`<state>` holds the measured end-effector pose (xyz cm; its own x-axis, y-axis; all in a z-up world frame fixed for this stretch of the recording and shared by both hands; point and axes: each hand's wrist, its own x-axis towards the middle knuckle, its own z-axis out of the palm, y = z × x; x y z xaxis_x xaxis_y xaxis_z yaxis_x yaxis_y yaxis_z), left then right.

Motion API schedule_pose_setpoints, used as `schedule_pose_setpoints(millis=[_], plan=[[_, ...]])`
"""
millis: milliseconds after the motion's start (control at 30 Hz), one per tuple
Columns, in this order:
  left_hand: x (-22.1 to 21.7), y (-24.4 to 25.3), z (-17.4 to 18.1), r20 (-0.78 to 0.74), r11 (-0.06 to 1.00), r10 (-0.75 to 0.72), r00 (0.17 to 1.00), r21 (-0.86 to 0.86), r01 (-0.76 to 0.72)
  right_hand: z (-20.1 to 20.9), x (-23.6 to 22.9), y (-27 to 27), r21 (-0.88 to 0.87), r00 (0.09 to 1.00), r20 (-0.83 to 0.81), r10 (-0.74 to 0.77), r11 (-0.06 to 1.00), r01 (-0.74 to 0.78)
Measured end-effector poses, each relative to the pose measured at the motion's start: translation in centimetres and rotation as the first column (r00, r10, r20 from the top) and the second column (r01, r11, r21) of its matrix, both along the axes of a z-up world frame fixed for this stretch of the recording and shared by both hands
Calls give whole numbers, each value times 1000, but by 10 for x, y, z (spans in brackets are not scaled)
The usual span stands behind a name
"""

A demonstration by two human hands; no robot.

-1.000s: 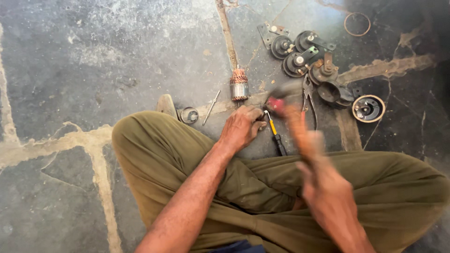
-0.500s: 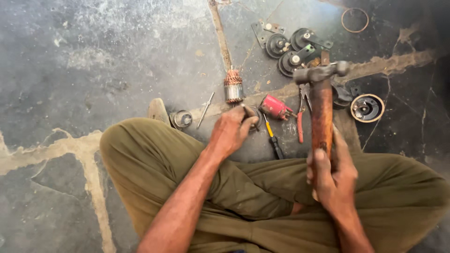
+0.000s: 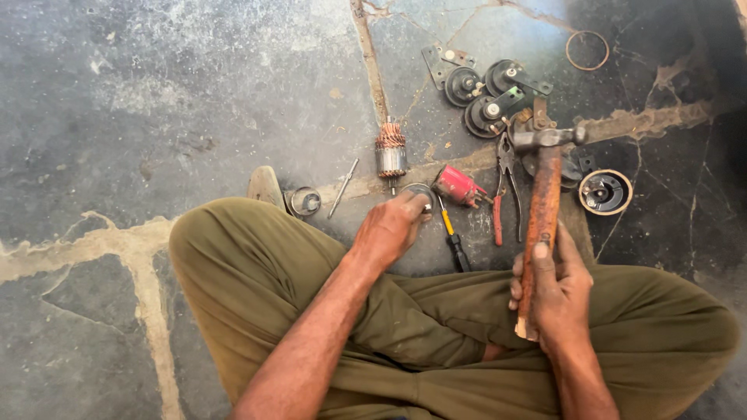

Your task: The person sits on the floor and uses a hammer to repeatedly strike a small metal component held in their left hand. Various disassembled electrical parts and tools are scattered on the floor around them.

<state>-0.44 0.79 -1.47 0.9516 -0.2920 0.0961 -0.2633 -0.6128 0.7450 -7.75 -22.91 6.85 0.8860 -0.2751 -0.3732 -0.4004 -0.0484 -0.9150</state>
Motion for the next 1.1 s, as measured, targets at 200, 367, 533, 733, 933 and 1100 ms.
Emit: schedule_pose_setpoints(millis=[200, 367, 533, 733, 933, 1100], plan=[[3, -1, 1, 32, 999, 4, 999, -41, -3, 8, -9, 13, -148, 989, 69, 133, 981, -122], [8, -3, -2, 39, 1000, -5, 999, -23, 6, 34, -31, 24, -634, 912, 167, 374, 749, -191], [3, -6, -7, 49, 998, -45, 998, 44, 43, 45, -45, 34, -760, 841, 190, 506, 618, -200], [5, -3, -9, -15, 999, -7, 1000, 48, 8, 48, -39, 40, -759, 854, 73, 515, 585, -287], [6, -3, -13, 93, 1000, 0, 996, -22, 2, 70, -57, 35, -772, 843, 315, 437, 634, -40], [4, -6, -17, -2, 1000, -18, 1000, 23, 18, 60, -45, 38, -817, 824, 117, 555, 526, -238]])
